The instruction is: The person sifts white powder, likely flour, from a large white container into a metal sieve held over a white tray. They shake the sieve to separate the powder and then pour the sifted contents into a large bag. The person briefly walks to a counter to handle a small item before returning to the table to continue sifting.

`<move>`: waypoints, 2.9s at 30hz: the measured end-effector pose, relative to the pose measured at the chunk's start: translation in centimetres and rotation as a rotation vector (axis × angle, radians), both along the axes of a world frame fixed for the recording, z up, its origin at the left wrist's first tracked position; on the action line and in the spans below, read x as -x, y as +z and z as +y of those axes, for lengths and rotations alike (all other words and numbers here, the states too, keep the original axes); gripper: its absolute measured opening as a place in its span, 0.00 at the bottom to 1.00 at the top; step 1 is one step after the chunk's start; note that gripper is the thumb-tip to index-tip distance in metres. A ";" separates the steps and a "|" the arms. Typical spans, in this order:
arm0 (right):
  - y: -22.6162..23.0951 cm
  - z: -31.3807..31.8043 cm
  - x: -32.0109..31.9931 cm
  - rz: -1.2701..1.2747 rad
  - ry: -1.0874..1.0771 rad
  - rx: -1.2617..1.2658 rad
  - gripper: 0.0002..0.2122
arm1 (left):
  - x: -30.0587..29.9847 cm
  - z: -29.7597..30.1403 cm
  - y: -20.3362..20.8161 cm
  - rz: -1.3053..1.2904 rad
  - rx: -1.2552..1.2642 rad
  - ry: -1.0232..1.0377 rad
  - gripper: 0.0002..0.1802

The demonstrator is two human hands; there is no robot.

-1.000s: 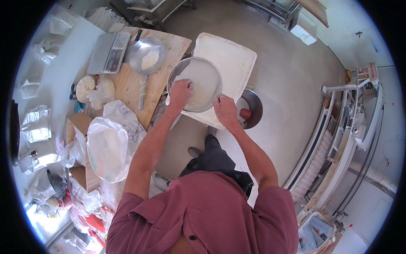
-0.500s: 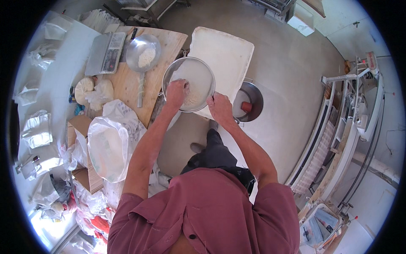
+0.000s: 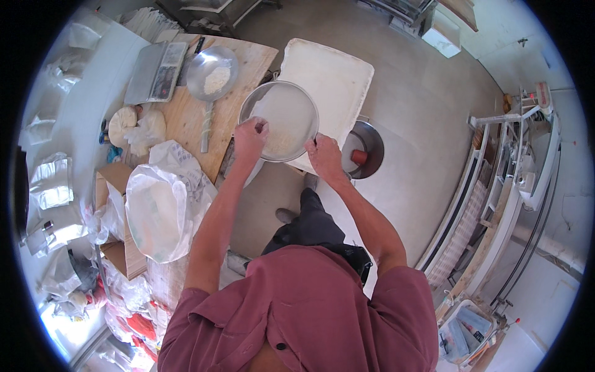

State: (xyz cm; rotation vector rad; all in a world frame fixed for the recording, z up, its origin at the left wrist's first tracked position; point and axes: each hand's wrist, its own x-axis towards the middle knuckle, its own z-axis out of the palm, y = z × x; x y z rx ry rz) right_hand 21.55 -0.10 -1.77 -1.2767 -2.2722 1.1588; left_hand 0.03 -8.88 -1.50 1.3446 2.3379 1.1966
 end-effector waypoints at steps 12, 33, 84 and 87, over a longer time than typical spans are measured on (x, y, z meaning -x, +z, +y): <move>-0.5 0.2 -0.2 0.174 -0.050 0.062 0.13 | -5.7 -26.6 -5.9 -0.821 0.122 0.326 0.16; 2.9 8.8 34.9 -0.145 0.466 -0.891 0.09 | -31.6 -53.2 -15.3 -1.370 -0.069 1.321 0.07; -8.6 -2.3 -3.5 0.200 -0.553 0.430 0.13 | 12.4 2.4 -19.8 -0.127 0.520 -0.153 0.31; -10.6 -2.7 -3.7 0.159 -0.528 0.301 0.13 | 13.8 6.1 -21.3 -0.215 0.696 -0.137 0.21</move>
